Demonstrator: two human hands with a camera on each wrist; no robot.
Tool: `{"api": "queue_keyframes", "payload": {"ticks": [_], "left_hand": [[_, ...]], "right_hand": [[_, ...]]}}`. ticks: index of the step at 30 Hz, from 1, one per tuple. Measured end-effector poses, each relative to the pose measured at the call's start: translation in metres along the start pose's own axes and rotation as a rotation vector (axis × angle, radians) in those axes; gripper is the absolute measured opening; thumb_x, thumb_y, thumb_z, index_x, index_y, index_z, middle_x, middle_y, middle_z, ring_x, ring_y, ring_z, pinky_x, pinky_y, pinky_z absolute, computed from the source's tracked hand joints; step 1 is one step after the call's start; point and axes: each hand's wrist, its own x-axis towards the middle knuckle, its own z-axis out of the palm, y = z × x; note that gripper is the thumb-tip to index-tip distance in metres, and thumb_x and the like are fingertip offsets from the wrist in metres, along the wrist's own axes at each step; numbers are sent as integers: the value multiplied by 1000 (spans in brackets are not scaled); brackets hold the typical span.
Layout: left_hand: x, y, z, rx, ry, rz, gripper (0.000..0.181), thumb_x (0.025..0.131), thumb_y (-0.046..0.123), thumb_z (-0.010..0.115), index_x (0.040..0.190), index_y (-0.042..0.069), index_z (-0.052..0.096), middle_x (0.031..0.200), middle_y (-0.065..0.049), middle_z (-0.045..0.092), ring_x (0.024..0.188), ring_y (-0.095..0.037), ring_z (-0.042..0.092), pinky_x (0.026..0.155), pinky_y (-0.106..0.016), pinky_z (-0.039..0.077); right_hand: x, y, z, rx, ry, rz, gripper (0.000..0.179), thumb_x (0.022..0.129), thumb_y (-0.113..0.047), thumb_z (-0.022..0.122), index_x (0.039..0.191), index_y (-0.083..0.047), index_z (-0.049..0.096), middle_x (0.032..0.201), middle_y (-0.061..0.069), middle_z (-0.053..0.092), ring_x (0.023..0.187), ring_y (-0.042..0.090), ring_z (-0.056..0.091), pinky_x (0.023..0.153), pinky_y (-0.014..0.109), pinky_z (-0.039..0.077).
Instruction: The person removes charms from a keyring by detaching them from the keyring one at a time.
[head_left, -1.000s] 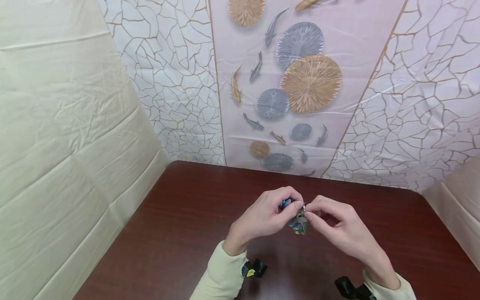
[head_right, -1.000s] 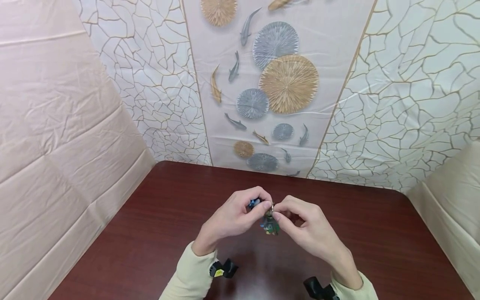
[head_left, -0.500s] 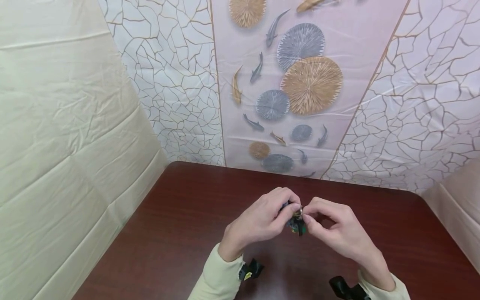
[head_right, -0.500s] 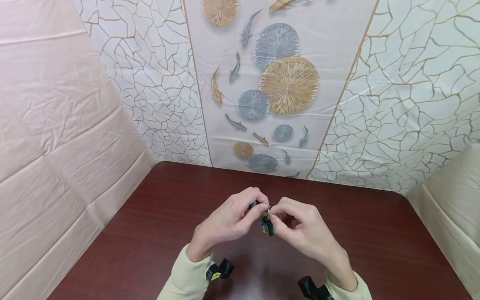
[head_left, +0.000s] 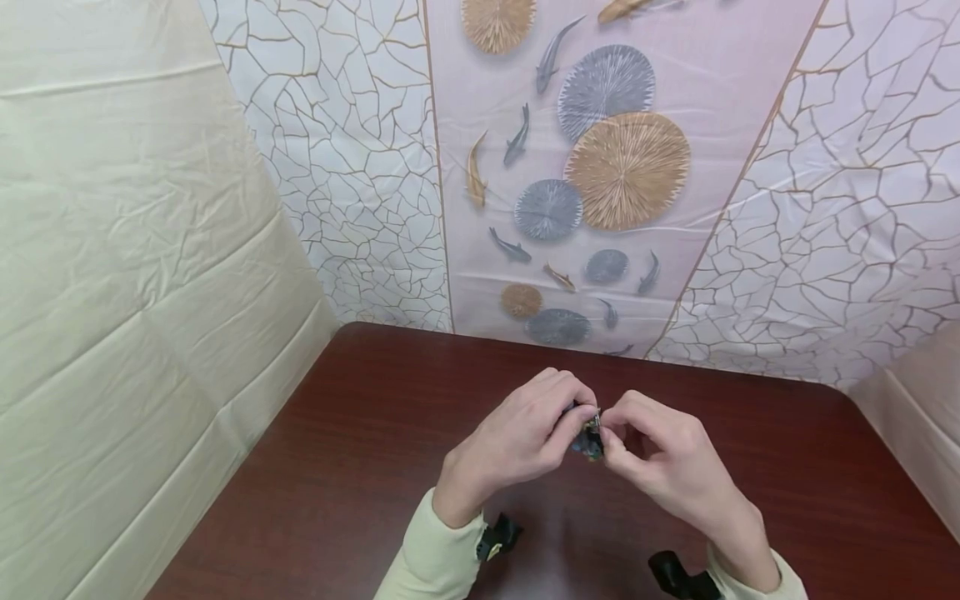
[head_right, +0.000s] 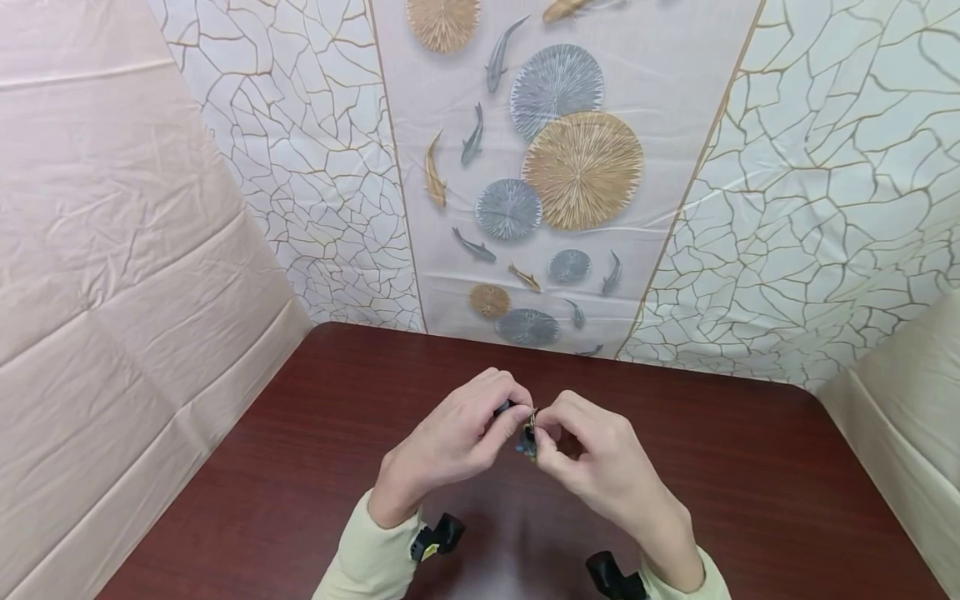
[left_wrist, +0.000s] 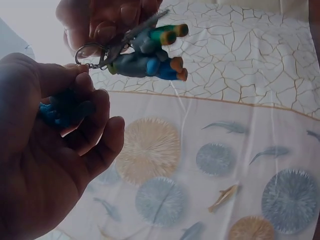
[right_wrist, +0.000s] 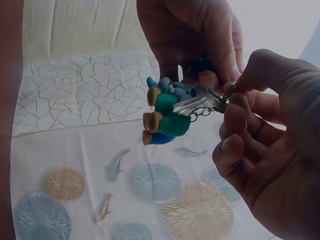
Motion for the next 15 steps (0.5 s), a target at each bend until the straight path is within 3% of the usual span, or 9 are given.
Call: {"api": "queue_keyframes", "payload": {"ticks": [6,15], "left_hand": [[1,6,-2,68,28,3,5,98,15,56,96,12,60,89,6,60,85,-7,53,80,-15,44],[3,13,-4,165,123,62,4,96,13,60,97,11,64,90,6,63,85,-7,57,80,-17,46]], "right_hand": [[3,-5,1,-139,76,-41,10,80,-6,56,76,-13,63,73,-10,53,64,-4,43,55,9,34],[8,-13,1,-86,163,-13,9,77,1,60,76,-6,64,70,-4,54,62,0,45,54,8,36]]}}
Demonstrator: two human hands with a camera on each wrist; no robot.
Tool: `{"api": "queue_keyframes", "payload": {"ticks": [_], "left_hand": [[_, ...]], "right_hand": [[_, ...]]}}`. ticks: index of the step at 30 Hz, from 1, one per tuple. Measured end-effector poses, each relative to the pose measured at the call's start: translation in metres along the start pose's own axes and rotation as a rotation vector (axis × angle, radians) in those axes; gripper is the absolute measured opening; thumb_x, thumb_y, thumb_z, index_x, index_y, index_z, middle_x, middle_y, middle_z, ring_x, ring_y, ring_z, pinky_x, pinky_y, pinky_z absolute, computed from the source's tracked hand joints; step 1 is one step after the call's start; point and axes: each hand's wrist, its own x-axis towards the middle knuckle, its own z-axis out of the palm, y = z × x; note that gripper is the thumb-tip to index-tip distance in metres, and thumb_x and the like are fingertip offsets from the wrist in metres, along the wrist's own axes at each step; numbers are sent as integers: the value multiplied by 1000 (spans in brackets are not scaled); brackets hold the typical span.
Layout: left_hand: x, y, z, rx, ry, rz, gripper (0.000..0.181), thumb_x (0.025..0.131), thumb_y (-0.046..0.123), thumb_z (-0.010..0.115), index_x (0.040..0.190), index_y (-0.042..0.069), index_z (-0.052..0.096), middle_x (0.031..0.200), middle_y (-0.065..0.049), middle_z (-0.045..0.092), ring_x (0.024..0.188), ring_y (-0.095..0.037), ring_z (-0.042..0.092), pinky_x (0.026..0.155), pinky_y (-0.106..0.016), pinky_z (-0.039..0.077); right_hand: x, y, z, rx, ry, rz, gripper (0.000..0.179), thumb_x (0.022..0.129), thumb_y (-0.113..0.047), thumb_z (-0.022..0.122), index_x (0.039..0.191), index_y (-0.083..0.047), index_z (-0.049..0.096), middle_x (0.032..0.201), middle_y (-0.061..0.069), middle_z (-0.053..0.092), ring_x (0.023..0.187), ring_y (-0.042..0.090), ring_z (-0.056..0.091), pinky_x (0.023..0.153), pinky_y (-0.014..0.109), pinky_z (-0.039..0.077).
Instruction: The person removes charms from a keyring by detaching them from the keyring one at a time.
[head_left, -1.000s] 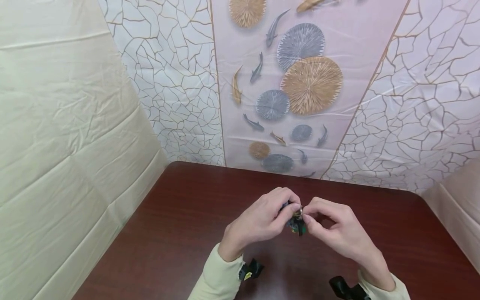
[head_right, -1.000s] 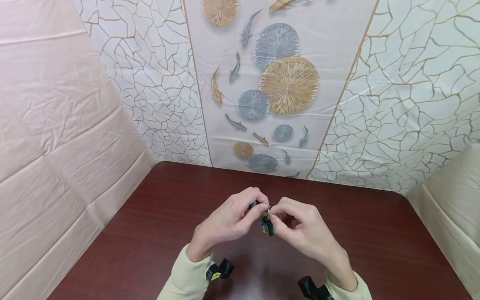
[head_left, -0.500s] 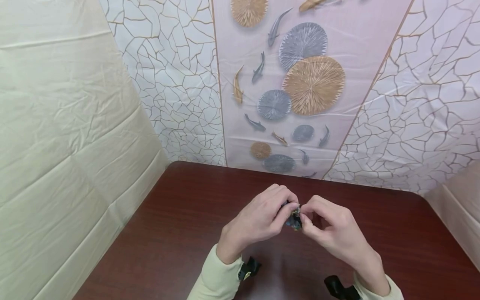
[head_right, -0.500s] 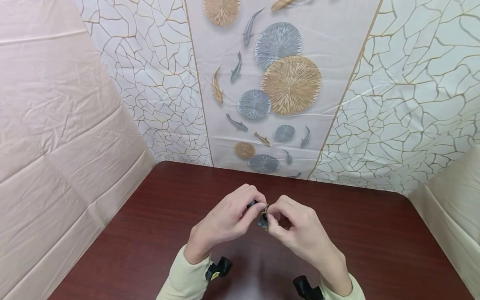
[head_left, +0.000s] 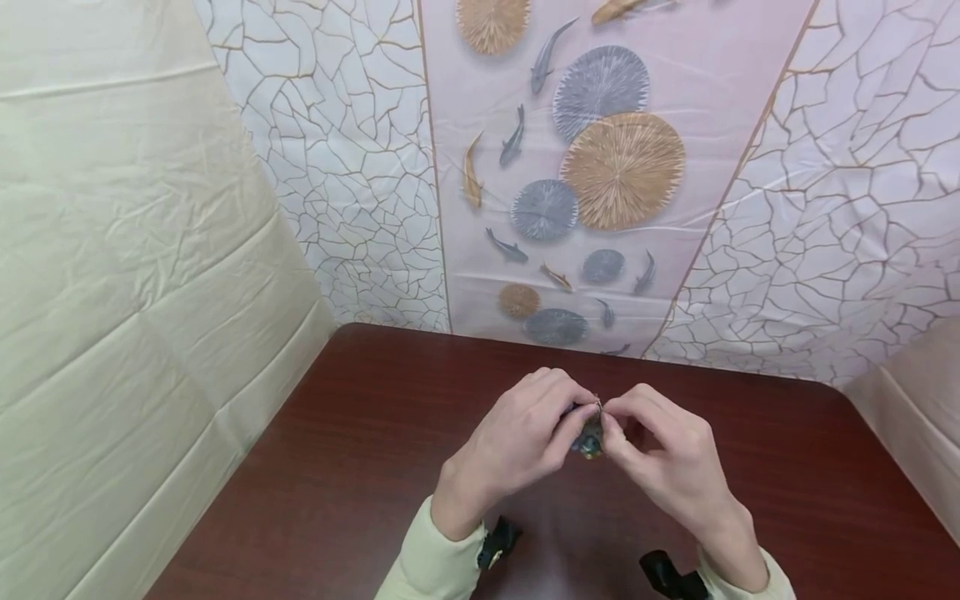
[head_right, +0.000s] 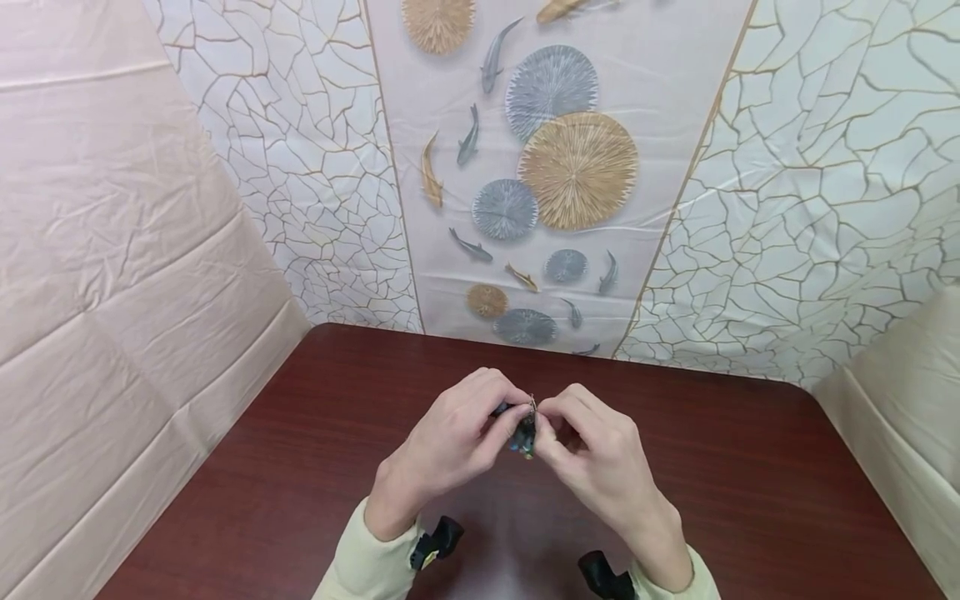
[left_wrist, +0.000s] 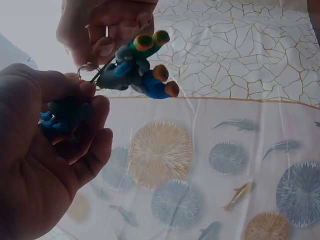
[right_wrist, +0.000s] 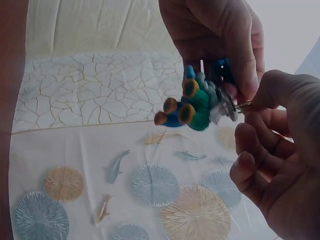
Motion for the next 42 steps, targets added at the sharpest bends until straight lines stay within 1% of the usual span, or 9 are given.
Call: {"api": "queue_keyframes", "payload": {"ticks": [7,11,15,19,25,29,33,36,42], "left_hand": [[0,5,-3,123,35,12,5,94,14,63,96,12,66,89,6,64,82,-8,60,74,-20,45],[1,9,-2,199,38,17,4,92,15,64,95,13,66,87,7,64,78,-8,61,70,-20,45],[1,12,-1,222,39,17,3,93,15,63,95,14,66,86,7,63,77,-8,60,69,-20,44],[2,11,-1,150,49,-2,5,94,14,63,97,13,66,90,7,63,81,-7,60,70,-19,45],[2,8,2,-3,58,-18,7,96,12,59,100,10,64,93,5,62,87,-6,58,78,-18,48],[2,7,3,-60,58,-23,7,97,11,58,101,9,63,94,5,61,88,-6,56,82,-16,47],[1,6,3,-97,53,-35,6,97,10,57,101,8,62,93,4,60,87,-5,55,81,-14,46],[1,7,3,-105,45,-43,6,97,10,57,100,9,62,92,5,59,86,-4,55,81,-13,46],[1,7,2,-85,28,-38,6,98,11,57,100,9,62,91,5,60,86,-4,55,81,-14,46]], "right_hand": [[0,3,5,-103,63,-96,16,84,-8,54,74,-3,64,69,-2,54,59,1,47,53,7,39],[0,4,7,-156,93,-117,21,87,-11,53,73,-2,65,69,-1,56,57,0,48,51,8,41],[0,4,8,-179,126,-127,24,89,-13,53,73,0,66,68,1,57,56,2,49,50,9,41],[-1,5,7,-58,111,-79,21,91,-11,57,76,1,66,70,2,57,61,3,49,55,9,40],[-4,8,2,203,48,40,6,85,8,64,83,3,66,78,6,61,75,4,55,69,14,43],[-6,10,0,281,26,76,9,85,12,64,87,4,66,80,7,61,76,5,56,64,16,45],[-10,12,-1,276,13,121,11,84,12,67,90,2,67,80,6,60,70,3,57,55,14,46],[-12,14,-1,221,2,149,10,85,6,69,93,0,67,83,6,61,69,1,59,56,12,49],[-11,15,0,121,8,74,10,91,-8,68,93,2,68,88,9,61,74,-1,55,62,10,47]]}}
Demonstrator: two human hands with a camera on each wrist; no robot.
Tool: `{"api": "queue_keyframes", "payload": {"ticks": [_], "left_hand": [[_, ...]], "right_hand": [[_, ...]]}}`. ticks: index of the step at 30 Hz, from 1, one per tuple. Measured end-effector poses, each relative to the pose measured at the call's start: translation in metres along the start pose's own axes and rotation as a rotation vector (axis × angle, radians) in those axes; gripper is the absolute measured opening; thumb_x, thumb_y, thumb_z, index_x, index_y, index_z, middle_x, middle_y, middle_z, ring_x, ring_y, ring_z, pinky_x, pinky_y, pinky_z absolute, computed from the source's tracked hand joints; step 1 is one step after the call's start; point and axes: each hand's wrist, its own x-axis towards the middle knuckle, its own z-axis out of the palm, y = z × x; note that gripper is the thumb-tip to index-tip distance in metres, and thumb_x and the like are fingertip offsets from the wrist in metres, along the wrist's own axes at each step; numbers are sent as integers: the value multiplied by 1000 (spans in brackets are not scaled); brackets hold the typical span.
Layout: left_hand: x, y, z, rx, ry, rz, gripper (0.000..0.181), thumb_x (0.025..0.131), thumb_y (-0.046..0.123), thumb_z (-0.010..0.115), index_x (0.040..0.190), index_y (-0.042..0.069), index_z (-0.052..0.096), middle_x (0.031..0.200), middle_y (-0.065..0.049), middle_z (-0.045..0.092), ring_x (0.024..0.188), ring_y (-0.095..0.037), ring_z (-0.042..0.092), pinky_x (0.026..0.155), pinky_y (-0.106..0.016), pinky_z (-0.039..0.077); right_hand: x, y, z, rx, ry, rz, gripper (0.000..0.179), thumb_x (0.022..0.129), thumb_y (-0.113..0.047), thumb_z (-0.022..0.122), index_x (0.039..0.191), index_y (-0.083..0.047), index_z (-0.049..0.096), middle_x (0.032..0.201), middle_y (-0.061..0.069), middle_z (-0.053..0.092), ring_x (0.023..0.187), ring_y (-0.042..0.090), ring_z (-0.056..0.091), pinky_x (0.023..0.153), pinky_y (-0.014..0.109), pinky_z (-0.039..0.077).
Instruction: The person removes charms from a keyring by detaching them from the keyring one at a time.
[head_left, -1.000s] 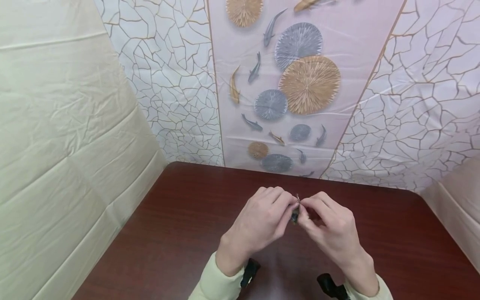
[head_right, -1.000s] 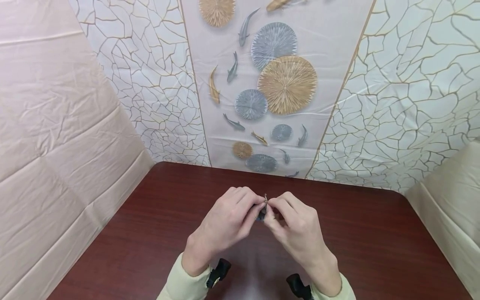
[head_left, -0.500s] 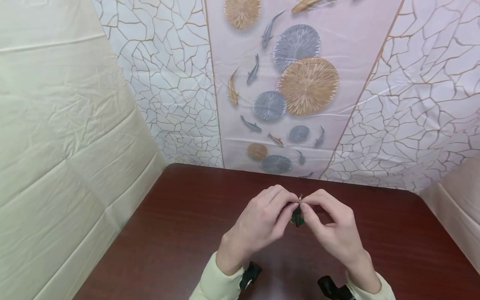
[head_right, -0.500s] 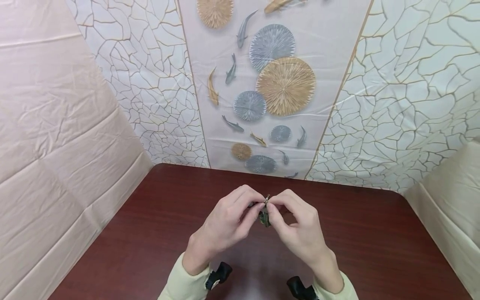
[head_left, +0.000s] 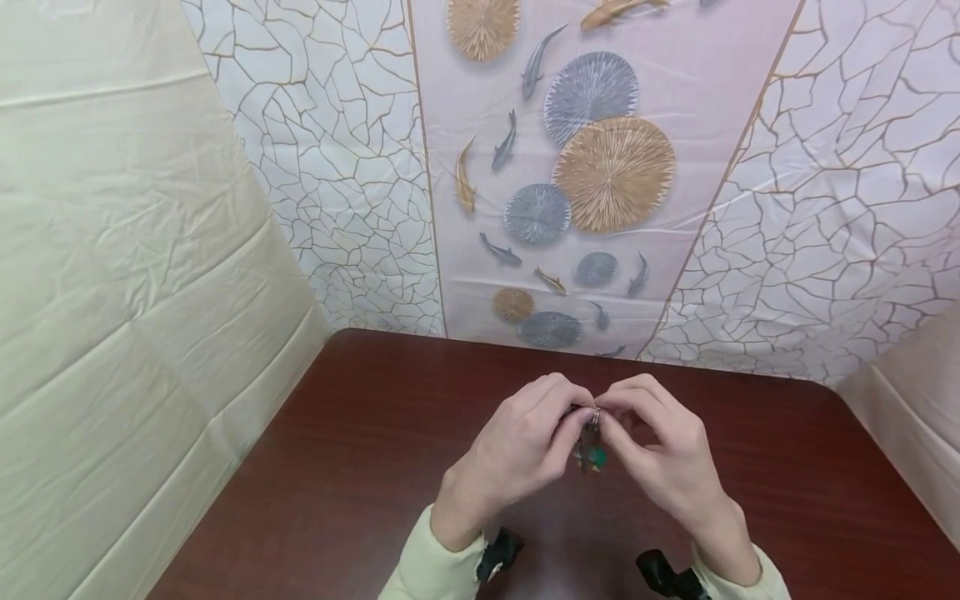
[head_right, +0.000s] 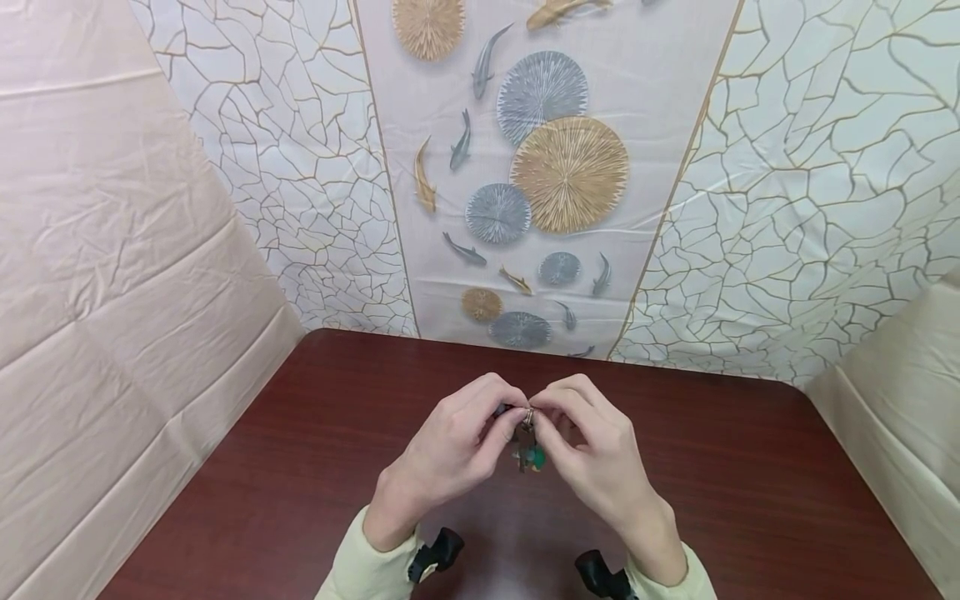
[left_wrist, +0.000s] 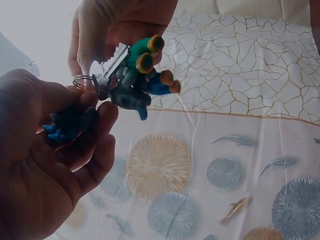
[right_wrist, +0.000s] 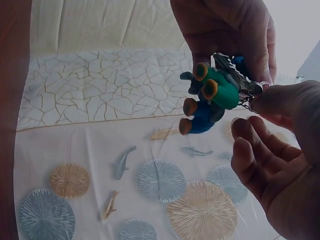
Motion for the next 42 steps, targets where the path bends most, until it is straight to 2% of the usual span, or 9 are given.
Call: {"api": "queue_keyframes", "payload": {"ticks": [5,9,12,15,24,30,33,37,42], "left_hand": [[0,0,-1,9,11,9,6,96,11,58,99,9,63,91,5,61,86,-5,56,81,-15,47],[1,1,-1,4,19,18,6,96,12,58,99,9,63,91,6,61,86,-5,57,81,-15,47],[1,2,-1,-6,17,20,6,96,12,59,98,10,63,91,7,60,86,-4,56,81,-15,47],[0,3,-1,-20,11,16,5,96,13,59,98,11,63,91,8,59,86,-3,55,80,-14,46],[0,3,1,-21,-1,12,5,96,15,61,99,11,63,89,8,58,84,-3,53,79,-12,45],[0,1,2,-24,4,9,5,94,13,64,98,10,64,87,6,61,82,-5,55,77,-11,46],[-1,1,2,-39,-7,2,5,93,12,64,98,10,64,86,5,61,80,-5,55,76,-11,45],[-1,-1,1,-60,-35,3,4,93,11,64,97,10,63,86,5,61,80,-4,54,75,-10,44],[-2,-2,0,-114,-55,-8,4,93,11,64,96,10,63,87,5,62,81,-4,55,76,-9,44]], "right_hand": [[3,-3,0,-7,15,-32,19,94,-17,66,87,0,70,82,9,63,74,-1,55,61,9,46],[7,-10,-1,24,12,-1,3,86,2,69,87,0,70,79,8,64,72,-1,55,55,11,45],[10,-15,-1,7,21,41,21,75,17,68,86,-1,70,78,6,64,70,-1,55,52,12,44],[12,-20,-1,-16,36,80,28,70,22,66,84,-2,69,77,5,64,69,-1,55,51,12,43],[4,-9,2,23,116,140,25,71,23,65,80,0,67,76,4,65,68,0,59,59,11,47],[-2,-4,4,29,111,200,24,73,22,66,82,-1,67,78,1,66,65,0,59,53,12,47],[-1,-4,3,-21,88,181,26,72,19,68,87,-1,68,82,2,64,66,-1,58,53,11,46],[1,-3,0,-61,66,85,27,70,18,71,91,1,69,86,8,62,71,-1,54,58,12,44],[5,-7,0,-70,54,8,4,87,-4,69,87,0,70,84,9,63,74,-1,54,61,12,44]]}}
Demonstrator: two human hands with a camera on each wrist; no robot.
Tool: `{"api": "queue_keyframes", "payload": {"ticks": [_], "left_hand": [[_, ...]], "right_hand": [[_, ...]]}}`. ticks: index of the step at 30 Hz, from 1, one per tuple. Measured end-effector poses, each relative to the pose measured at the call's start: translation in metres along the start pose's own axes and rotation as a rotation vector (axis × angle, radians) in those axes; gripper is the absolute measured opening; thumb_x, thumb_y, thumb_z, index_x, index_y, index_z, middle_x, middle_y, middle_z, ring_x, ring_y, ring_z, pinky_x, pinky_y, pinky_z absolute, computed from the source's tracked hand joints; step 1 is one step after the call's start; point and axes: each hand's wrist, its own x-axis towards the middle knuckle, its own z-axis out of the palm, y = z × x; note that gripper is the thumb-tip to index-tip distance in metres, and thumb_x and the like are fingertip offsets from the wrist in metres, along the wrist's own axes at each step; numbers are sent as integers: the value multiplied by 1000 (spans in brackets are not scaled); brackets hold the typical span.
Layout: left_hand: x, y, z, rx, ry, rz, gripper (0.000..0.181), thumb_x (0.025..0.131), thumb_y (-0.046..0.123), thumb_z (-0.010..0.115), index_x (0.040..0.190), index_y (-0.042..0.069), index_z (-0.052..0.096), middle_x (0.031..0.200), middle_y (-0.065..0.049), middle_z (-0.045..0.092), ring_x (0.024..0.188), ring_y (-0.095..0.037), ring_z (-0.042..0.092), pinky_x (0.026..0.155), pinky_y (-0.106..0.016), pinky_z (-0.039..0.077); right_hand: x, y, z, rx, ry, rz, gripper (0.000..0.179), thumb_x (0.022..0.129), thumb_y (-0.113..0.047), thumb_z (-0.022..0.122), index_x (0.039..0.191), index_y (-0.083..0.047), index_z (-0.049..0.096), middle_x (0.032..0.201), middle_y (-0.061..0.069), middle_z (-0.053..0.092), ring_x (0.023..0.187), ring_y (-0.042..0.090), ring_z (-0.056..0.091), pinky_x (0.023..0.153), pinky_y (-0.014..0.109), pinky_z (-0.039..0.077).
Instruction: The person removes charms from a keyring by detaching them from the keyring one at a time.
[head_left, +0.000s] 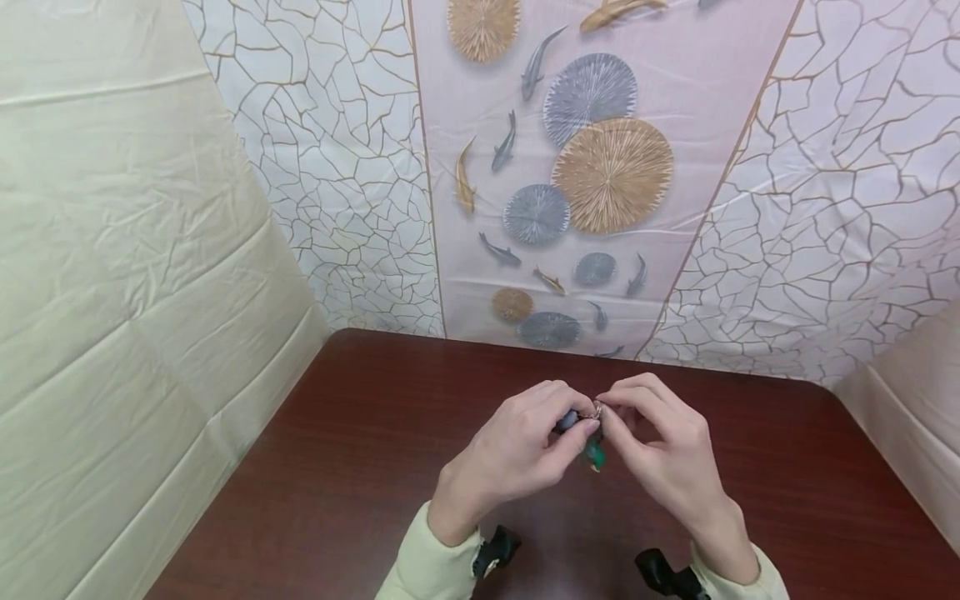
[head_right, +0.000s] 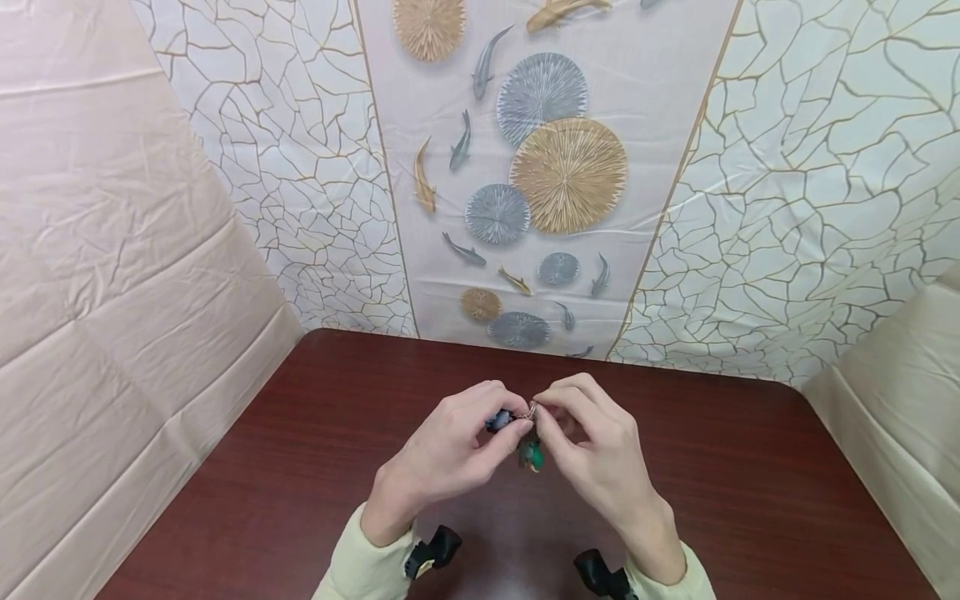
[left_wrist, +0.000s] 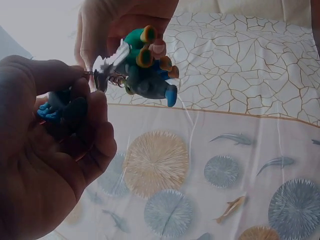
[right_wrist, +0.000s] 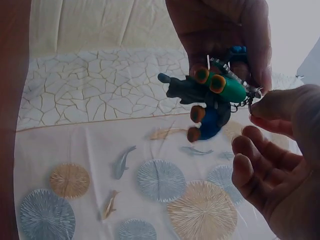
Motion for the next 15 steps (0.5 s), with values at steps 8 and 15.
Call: {"api": "queue_keyframes", "payload": {"ticks": [8,15], "left_hand": [[-1,0,-1,-52,-20,3,4,93,12,65,97,11,65,89,5,64,80,-3,56,76,-7,44],[-2,0,-2,-69,-51,-44,4,93,12,64,97,11,63,86,5,62,77,-2,53,73,-7,41]], "right_hand": [[1,-3,2,113,-29,37,21,75,18,66,79,-3,66,75,4,62,68,1,56,55,12,44],[-8,6,-3,27,-117,158,34,72,17,68,80,-15,65,73,-7,59,61,-4,51,49,11,41]]}}
